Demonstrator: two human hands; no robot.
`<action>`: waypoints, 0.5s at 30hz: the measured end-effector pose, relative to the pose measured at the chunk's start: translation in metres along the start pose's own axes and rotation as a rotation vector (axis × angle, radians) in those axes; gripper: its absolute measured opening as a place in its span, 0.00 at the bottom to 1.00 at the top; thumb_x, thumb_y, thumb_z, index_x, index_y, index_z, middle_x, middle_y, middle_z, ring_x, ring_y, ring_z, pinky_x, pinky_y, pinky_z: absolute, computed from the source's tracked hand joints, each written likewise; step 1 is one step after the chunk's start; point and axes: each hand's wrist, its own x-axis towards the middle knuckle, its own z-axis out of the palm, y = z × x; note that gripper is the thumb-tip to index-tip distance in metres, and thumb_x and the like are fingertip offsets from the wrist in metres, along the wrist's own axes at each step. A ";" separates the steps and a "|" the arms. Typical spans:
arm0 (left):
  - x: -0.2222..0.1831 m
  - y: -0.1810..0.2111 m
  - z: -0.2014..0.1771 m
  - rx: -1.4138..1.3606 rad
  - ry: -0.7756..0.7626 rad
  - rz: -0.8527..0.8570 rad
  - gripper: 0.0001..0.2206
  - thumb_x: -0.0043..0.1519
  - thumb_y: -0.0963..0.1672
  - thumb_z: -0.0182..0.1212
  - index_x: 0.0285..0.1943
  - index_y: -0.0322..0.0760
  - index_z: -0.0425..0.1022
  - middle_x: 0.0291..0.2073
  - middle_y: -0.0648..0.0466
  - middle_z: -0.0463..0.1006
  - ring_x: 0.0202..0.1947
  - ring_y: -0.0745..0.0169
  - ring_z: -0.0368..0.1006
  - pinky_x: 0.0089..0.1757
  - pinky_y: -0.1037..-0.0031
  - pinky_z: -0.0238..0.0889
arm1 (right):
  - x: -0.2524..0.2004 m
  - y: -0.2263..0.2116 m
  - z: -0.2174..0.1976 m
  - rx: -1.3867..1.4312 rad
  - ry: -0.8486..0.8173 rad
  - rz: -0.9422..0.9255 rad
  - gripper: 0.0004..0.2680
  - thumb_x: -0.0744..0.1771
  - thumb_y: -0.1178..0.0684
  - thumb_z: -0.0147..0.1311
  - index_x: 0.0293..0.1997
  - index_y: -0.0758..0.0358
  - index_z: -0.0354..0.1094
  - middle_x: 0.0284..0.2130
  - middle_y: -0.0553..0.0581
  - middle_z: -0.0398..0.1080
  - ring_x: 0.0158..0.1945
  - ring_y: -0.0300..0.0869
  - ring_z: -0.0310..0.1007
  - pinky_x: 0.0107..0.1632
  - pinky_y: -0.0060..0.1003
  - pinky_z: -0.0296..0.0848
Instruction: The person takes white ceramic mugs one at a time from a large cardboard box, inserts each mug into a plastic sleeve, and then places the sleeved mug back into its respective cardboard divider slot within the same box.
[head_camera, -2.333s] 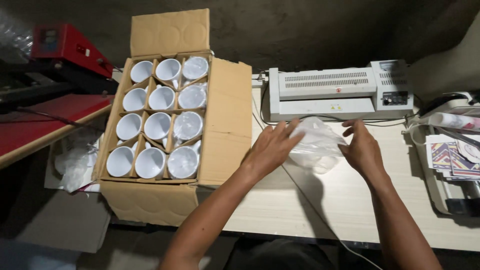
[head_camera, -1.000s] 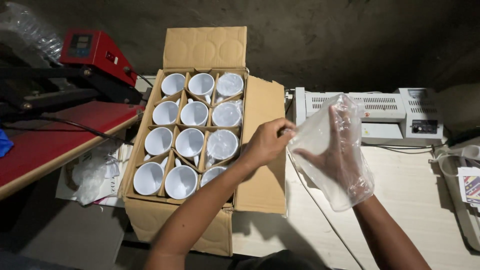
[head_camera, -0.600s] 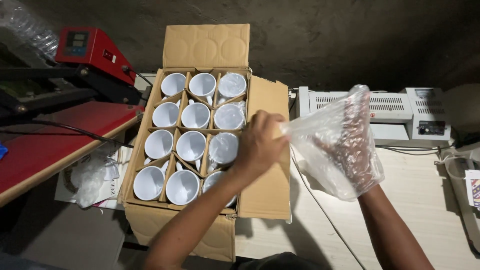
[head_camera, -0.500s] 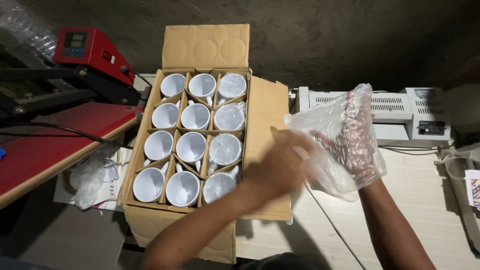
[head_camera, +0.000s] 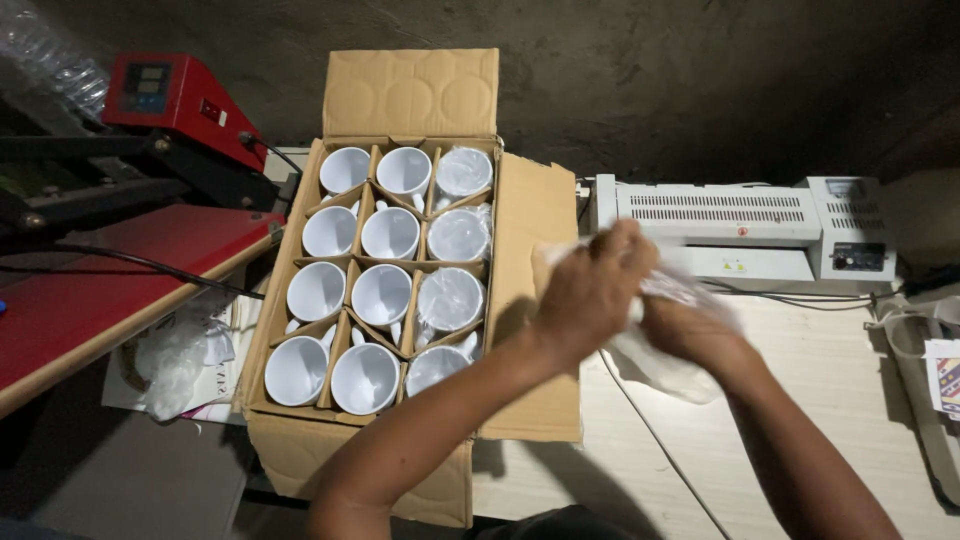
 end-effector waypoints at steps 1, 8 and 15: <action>0.001 -0.004 -0.005 0.002 0.001 -0.001 0.07 0.71 0.39 0.49 0.55 0.28 0.67 0.56 0.39 0.66 0.37 0.50 0.72 0.34 0.62 0.73 | -0.014 -0.028 -0.032 0.000 0.001 -0.003 0.15 0.69 0.54 0.42 0.63 0.59 0.63 0.56 0.63 0.71 0.56 0.48 0.75 0.62 0.43 0.74; -0.002 -0.003 -0.031 0.132 0.170 -0.017 0.03 0.66 0.40 0.53 0.46 0.38 0.66 0.50 0.49 0.65 0.43 0.51 0.74 0.39 0.60 0.73 | -0.038 -0.073 -0.097 0.017 0.246 -0.189 0.27 0.60 0.35 0.61 0.58 0.66 0.66 0.47 0.69 0.72 0.56 0.58 0.68 0.63 0.53 0.61; -0.018 0.013 -0.022 0.153 -0.036 0.406 0.08 0.65 0.40 0.63 0.48 0.45 0.70 0.60 0.53 0.66 0.48 0.52 0.73 0.35 0.66 0.69 | -0.029 -0.064 -0.121 -0.235 0.126 0.043 0.19 0.66 0.45 0.54 0.62 0.65 0.63 0.41 0.60 0.74 0.49 0.46 0.74 0.73 0.52 0.62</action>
